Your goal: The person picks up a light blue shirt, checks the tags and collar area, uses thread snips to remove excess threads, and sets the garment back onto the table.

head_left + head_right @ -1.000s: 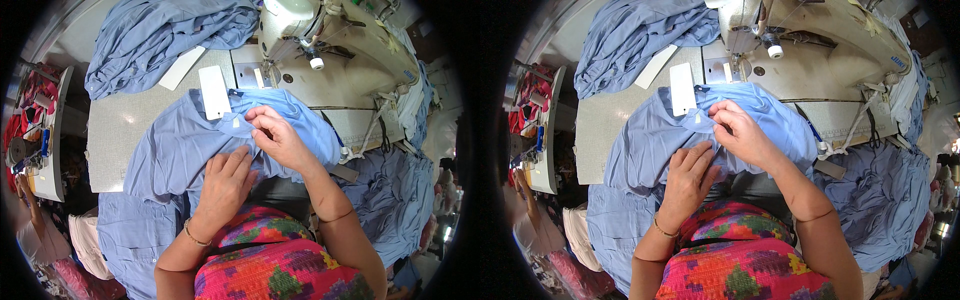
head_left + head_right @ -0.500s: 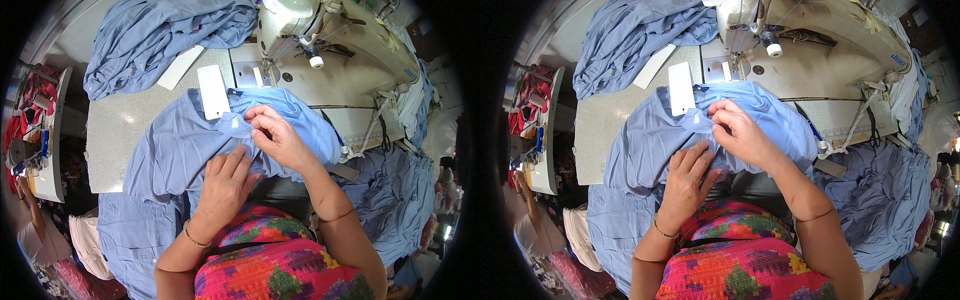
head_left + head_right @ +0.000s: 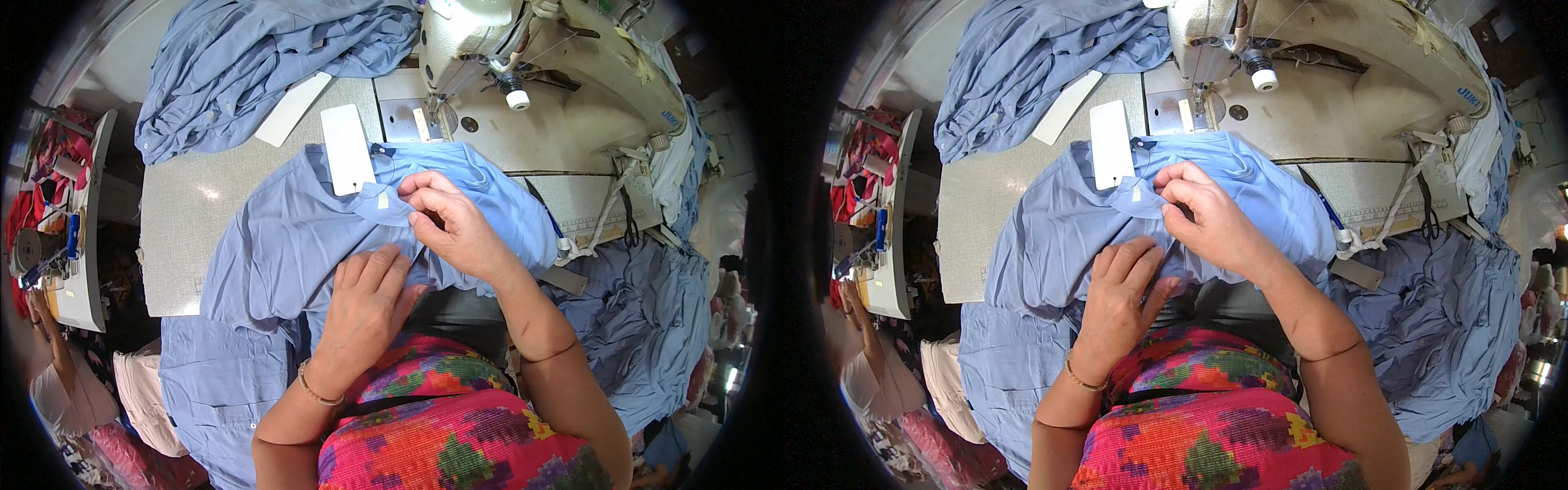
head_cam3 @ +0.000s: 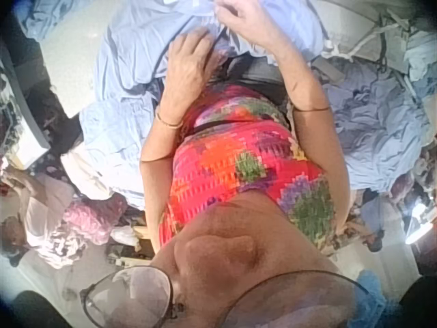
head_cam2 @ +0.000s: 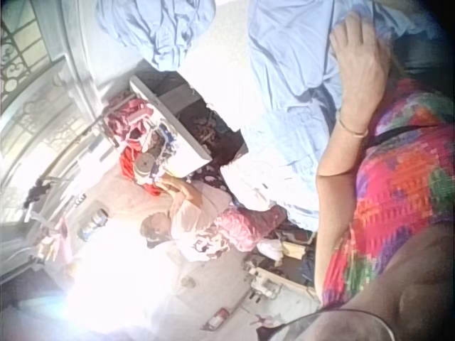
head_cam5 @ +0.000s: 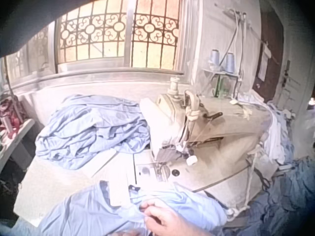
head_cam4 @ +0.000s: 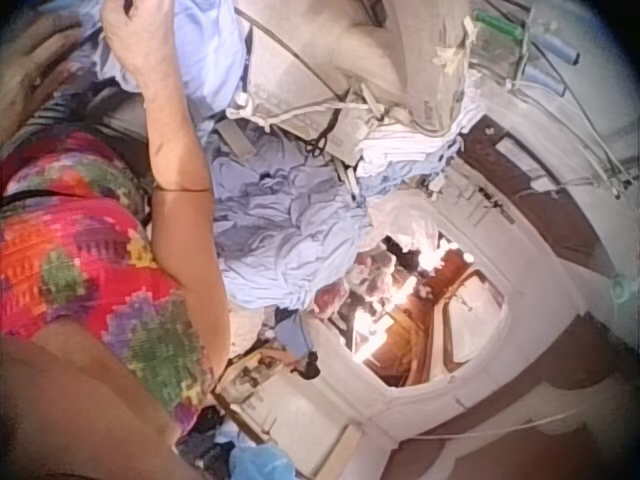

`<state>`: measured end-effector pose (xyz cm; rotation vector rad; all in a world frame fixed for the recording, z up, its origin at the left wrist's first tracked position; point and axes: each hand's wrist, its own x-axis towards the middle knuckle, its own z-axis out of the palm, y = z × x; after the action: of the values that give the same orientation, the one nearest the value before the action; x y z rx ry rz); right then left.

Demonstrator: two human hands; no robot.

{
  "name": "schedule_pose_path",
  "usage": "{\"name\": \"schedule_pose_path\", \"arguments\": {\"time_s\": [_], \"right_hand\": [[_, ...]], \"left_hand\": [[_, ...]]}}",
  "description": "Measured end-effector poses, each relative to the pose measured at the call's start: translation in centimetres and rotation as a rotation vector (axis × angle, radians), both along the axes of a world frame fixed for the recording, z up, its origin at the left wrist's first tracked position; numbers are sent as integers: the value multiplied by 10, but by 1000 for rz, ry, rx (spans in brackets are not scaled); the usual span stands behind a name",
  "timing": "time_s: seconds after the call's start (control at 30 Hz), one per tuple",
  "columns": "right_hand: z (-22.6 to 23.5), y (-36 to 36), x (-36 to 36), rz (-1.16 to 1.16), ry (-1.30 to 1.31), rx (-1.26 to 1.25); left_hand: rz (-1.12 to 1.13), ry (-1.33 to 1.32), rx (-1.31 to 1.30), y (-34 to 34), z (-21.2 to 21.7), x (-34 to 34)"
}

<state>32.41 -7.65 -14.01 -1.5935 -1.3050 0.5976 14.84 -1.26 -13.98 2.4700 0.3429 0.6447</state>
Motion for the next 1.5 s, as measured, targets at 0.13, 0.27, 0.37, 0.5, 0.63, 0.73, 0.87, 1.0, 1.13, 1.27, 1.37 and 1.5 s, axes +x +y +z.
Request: {"name": "schedule_pose_path", "arguments": {"time_s": [0.13,0.27,0.37,0.5,0.63,0.73,0.87,1.0,1.13,1.27,1.37,1.5], "right_hand": [[0,0,-1,-2,2,7],[2,-1,0,-5,14,-19],[1,-1,0,-1,-1,8],[-5,0,0,6,-10,74],[-5,0,-1,8,-18,79],[-6,0,-1,5,-17,100],[-8,1,-1,12,-29,126],[-6,0,-2,-2,-8,105],[-5,-1,-1,-8,-2,93],[-8,-2,1,16,-18,97],[-7,-2,1,22,-3,65],[-6,-3,0,21,-1,57]], "left_hand": [[70,-114,-111,3,-4,1],[176,-139,-203,9,-3,9],[202,-81,-183,12,0,16],[215,-26,-139,14,2,22],[214,-35,-66,14,0,26],[214,-40,-17,15,1,32],[197,-33,-50,18,-3,36],[209,-114,-177,21,-9,31],[266,-75,-346,21,1,22],[258,-86,-347,21,1,19],[230,-98,-336,21,-1,20],[181,-42,-191,22,-1,22]]}}
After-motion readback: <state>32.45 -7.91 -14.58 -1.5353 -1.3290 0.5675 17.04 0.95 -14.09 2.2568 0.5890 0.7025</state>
